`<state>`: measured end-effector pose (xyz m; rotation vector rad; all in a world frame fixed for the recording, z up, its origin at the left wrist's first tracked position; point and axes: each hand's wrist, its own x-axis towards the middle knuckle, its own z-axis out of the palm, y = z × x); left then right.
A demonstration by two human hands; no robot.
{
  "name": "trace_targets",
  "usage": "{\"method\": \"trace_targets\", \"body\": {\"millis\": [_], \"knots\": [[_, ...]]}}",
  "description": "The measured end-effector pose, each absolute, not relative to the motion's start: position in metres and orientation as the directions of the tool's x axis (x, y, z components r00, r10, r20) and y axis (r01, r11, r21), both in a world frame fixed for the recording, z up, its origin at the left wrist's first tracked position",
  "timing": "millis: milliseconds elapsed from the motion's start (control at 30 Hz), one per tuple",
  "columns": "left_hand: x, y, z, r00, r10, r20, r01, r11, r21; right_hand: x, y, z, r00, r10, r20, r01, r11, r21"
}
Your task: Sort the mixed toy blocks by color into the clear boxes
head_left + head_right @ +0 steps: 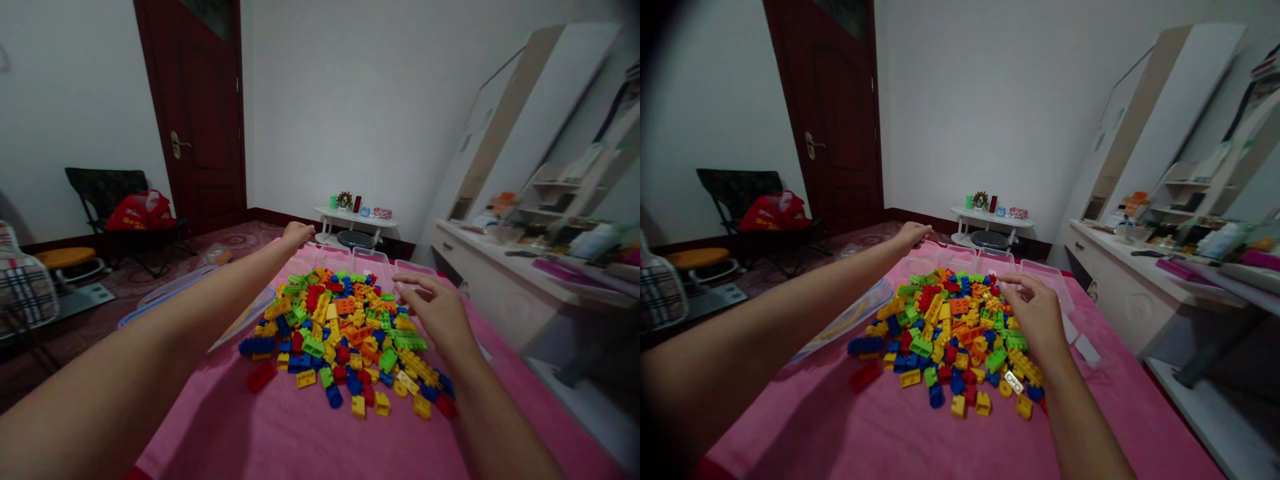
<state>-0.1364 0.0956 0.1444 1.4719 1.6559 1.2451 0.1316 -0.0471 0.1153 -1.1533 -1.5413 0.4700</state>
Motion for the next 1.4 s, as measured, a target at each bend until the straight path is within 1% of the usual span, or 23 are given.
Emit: {"method": "trace_targets", "body": {"millis": [100, 200, 300, 433, 600, 733, 833, 1000, 1067, 1100, 1167, 1233, 1300, 1400], "knots": [[-0.155, 0.118, 0.149, -0.254, 0.938, 0.234, 0.55, -0.059, 0.833, 0.132, -0.045, 0.112, 0.085, 0.857, 0.509, 0.418, 0.433, -0.799], [-0.164, 0.13, 0.135, -0.163, 0.952, 0.258, 0.666, -0.087, 0.741, 0.132, -0.044, 0.11, 0.075, 0.868, 0.491, 0.426, 0.417, -0.803], [-0.167, 0.138, 0.112, -0.002, 0.98, 0.2, 0.755, -0.129, 0.643, 0.132, -0.044, 0.108, 0.042, 0.861, 0.508, 0.443, 0.44, -0.781], [-0.168, 0.146, 0.084, 0.158, 0.986, 0.052, 0.831, -0.161, 0.533, 0.136, -0.038, 0.101, 0.029, 0.833, 0.553, 0.505, 0.465, -0.727], [-0.171, 0.147, 0.074, 0.218, 0.971, -0.099, 0.861, -0.144, 0.488, 0.144, -0.029, 0.089, 0.017, 0.815, 0.579, 0.58, 0.464, -0.67], [-0.179, 0.139, 0.08, 0.241, 0.963, -0.118, 0.883, -0.168, 0.438, 0.144, -0.025, 0.083, 0.006, 0.826, 0.564, 0.628, 0.436, -0.645], [-0.178, 0.127, 0.088, 0.237, 0.971, -0.038, 0.91, -0.208, 0.358, 0.142, -0.024, 0.079, -0.03, 0.84, 0.542, 0.668, 0.42, -0.614], [-0.151, 0.081, 0.104, 0.232, 0.953, 0.193, 0.932, -0.274, 0.236, 0.138, -0.023, 0.074, -0.066, 0.832, 0.551, 0.72, 0.422, -0.551], [-0.135, 0.053, 0.111, 0.243, 0.944, 0.223, 0.939, -0.287, 0.192, 0.136, -0.023, 0.072, -0.08, 0.83, 0.551, 0.734, 0.423, -0.531], [-0.128, 0.039, 0.114, 0.241, 0.945, 0.221, 0.953, -0.274, 0.129, 0.134, -0.023, 0.072, -0.09, 0.83, 0.551, 0.741, 0.426, -0.52], [-0.114, 0.014, 0.119, 0.261, 0.959, 0.112, 0.964, -0.264, 0.017, 0.13, -0.025, 0.071, -0.119, 0.826, 0.551, 0.75, 0.439, -0.495], [-0.105, -0.004, 0.121, 0.282, 0.959, 0.031, 0.958, -0.28, -0.066, 0.126, -0.027, 0.07, -0.148, 0.828, 0.54, 0.75, 0.45, -0.484], [-0.101, -0.012, 0.123, 0.288, 0.958, -0.002, 0.952, -0.287, -0.104, 0.122, -0.029, 0.069, -0.175, 0.832, 0.526, 0.748, 0.46, -0.479], [-0.101, -0.008, 0.124, 0.289, 0.957, 0.008, 0.953, -0.287, -0.092, 0.121, -0.03, 0.066, -0.202, 0.835, 0.512, 0.751, 0.467, -0.466]]}}
